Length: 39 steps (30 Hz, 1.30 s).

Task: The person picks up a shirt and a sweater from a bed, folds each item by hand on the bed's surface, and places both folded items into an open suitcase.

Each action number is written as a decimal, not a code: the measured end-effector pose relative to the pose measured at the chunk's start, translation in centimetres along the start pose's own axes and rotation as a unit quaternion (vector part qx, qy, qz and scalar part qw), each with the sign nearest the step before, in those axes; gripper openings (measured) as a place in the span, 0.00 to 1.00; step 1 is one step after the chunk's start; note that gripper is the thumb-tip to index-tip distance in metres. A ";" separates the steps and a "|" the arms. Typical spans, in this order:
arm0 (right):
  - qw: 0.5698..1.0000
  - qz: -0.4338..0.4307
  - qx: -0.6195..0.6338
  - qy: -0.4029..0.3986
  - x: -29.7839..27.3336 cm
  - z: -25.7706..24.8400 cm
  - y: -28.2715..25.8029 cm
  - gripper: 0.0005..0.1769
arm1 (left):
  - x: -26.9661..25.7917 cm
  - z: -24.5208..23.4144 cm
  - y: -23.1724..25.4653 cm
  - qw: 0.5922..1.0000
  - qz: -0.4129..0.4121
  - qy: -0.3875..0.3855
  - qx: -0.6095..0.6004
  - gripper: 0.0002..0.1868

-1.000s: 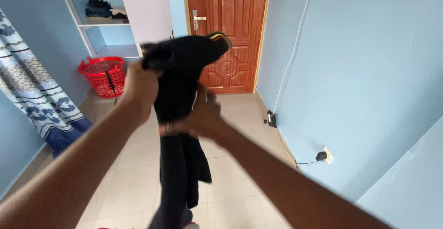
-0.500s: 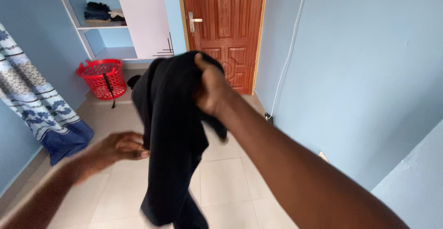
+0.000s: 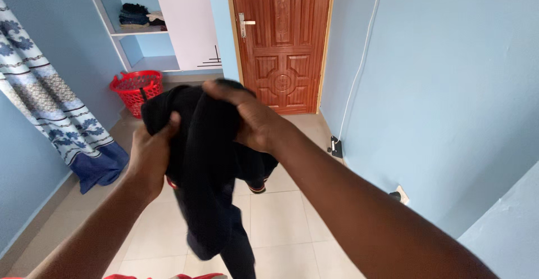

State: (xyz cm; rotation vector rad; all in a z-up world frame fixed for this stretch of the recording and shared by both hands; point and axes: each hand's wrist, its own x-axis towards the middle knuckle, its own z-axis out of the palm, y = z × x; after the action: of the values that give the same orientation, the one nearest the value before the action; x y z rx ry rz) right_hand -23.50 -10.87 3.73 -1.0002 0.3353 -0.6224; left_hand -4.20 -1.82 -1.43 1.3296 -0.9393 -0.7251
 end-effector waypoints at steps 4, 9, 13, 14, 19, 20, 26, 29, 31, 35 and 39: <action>0.902 0.103 -0.401 0.123 -1.8 2.1 -0.4 0.46 | 0.1 1.4 3.3 0.983 -0.093 0.045 -0.149 0.15; 0.907 0.074 -0.390 0.143 -1.1 0.9 -0.9 0.38 | 0.9 0.1 5.1 0.970 -0.169 0.001 -0.175 0.15; 0.927 0.079 -0.321 0.175 -0.7 -1.0 -0.6 0.33 | 0.7 -0.8 6.7 0.977 -0.170 -0.007 -0.128 0.16; 0.928 0.078 -0.321 0.174 -0.3 -1.6 -0.3 0.33 | 0.7 -0.9 7.2 0.977 -0.183 -0.001 -0.110 0.17; 0.987 0.061 0.148 0.016 1.3 -4.4 2.4 0.24 | 1.1 -1.9 7.9 0.968 -0.199 -0.018 -0.154 0.20; 0.987 0.061 0.148 0.014 1.6 -4.5 2.5 0.24 | 1.2 -2.2 7.8 0.961 -0.201 -0.035 -0.189 0.22; 0.963 0.061 -0.228 0.133 0.9 -1.3 0.9 0.31 | 0.5 -3.9 6.0 0.929 -0.183 0.045 -0.318 0.28; 0.895 0.068 -0.389 0.208 0.1 0.8 -0.4 0.41 | 0.5 -4.3 4.9 0.886 -0.153 0.032 -0.437 0.28; 0.764 -0.109 -0.569 0.284 -0.5 2.3 -0.7 0.56 | 1.0 -3.9 4.6 0.888 -0.153 0.004 -0.434 0.28; 0.815 -0.040 -0.556 0.159 -1.6 4.8 -0.1 0.52 | 1.3 -2.8 4.7 0.937 -0.102 -0.068 -0.326 0.22; 0.768 -0.118 -0.615 0.135 -1.3 4.3 1.6 0.35 | 2.1 -3.0 4.1 0.944 -0.097 -0.098 -0.301 0.14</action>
State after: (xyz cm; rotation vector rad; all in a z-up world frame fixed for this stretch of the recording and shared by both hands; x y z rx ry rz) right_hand -21.66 -6.55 4.56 -2.2548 0.9496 -0.7694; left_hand -0.90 -1.74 2.98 0.8199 -0.6617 -1.2040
